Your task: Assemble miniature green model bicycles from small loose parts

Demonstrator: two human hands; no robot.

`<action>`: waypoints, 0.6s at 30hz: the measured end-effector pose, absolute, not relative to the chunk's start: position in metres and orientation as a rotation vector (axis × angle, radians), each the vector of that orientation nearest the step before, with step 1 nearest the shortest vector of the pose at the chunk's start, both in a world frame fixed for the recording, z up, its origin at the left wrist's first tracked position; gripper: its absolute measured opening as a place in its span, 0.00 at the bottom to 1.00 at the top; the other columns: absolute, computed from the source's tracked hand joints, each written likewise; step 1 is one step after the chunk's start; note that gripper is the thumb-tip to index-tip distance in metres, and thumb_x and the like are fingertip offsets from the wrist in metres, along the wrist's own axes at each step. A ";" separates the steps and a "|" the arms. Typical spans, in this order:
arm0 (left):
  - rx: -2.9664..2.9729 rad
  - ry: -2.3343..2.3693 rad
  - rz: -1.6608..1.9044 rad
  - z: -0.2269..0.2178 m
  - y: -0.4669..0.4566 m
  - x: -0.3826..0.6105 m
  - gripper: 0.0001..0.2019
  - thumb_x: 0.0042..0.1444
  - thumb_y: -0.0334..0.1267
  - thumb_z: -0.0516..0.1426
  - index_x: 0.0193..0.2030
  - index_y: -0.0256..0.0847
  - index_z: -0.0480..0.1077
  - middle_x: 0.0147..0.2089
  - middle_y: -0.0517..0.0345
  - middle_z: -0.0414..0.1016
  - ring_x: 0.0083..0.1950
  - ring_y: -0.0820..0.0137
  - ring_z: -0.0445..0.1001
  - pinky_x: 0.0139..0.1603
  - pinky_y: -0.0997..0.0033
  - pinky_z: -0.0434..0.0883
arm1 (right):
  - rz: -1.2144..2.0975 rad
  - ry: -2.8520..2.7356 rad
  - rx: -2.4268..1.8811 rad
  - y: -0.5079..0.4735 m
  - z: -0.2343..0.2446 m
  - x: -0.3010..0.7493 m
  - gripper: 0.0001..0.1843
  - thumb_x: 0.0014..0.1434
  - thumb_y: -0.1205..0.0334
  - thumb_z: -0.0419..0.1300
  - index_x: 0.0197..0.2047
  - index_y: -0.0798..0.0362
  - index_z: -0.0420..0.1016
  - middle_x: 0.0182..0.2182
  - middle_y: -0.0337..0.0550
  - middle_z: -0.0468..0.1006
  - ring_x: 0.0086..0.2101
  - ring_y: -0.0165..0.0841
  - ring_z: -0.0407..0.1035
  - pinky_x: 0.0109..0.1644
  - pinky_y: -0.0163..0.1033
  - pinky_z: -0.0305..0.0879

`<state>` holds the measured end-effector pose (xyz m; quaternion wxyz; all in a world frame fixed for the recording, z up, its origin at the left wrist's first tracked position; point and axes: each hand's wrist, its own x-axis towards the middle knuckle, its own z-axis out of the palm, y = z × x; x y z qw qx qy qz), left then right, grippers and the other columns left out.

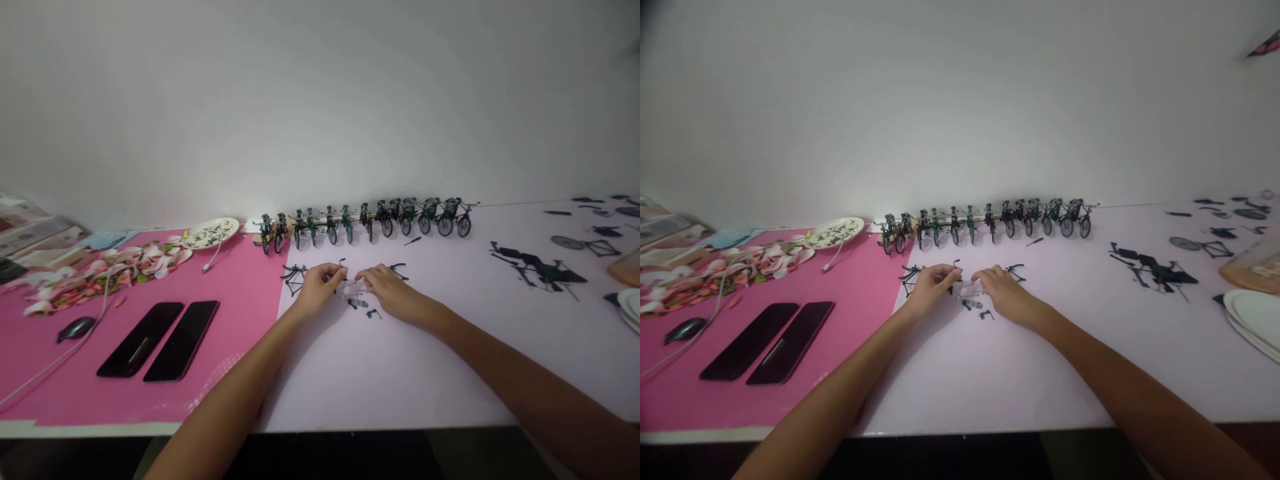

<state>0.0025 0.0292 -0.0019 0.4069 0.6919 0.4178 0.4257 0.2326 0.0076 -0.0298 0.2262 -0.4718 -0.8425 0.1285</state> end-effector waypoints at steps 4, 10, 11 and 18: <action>1.763 1.052 1.071 -0.001 0.028 0.002 0.20 0.60 0.56 0.61 0.34 0.38 0.78 0.34 0.54 0.79 0.37 0.65 0.73 0.41 0.67 0.67 | 0.319 -2.294 -1.227 0.008 -0.028 0.230 0.22 0.68 0.73 0.46 0.59 0.47 0.70 0.48 0.49 0.74 0.51 0.44 0.66 0.54 0.52 0.68; 1.769 1.084 1.067 -0.001 0.027 0.003 0.21 0.59 0.57 0.61 0.34 0.38 0.79 0.34 0.54 0.79 0.36 0.66 0.72 0.40 0.67 0.68 | 0.258 -2.174 -1.211 0.011 -0.030 0.226 0.25 0.65 0.77 0.46 0.56 0.45 0.74 0.46 0.49 0.72 0.50 0.44 0.67 0.55 0.54 0.69; 1.773 1.091 1.068 -0.001 0.027 0.004 0.21 0.58 0.57 0.61 0.34 0.38 0.79 0.33 0.54 0.79 0.36 0.66 0.72 0.40 0.67 0.68 | 0.243 -2.166 -1.214 0.012 -0.030 0.226 0.25 0.64 0.77 0.47 0.53 0.46 0.76 0.45 0.49 0.72 0.49 0.45 0.67 0.55 0.54 0.69; 1.806 1.092 1.062 -0.002 0.026 0.005 0.19 0.59 0.55 0.61 0.33 0.38 0.78 0.31 0.55 0.77 0.34 0.67 0.70 0.39 0.67 0.67 | 0.237 -2.127 -1.225 0.012 -0.025 0.224 0.15 0.71 0.67 0.48 0.44 0.47 0.76 0.43 0.49 0.74 0.49 0.46 0.66 0.56 0.56 0.67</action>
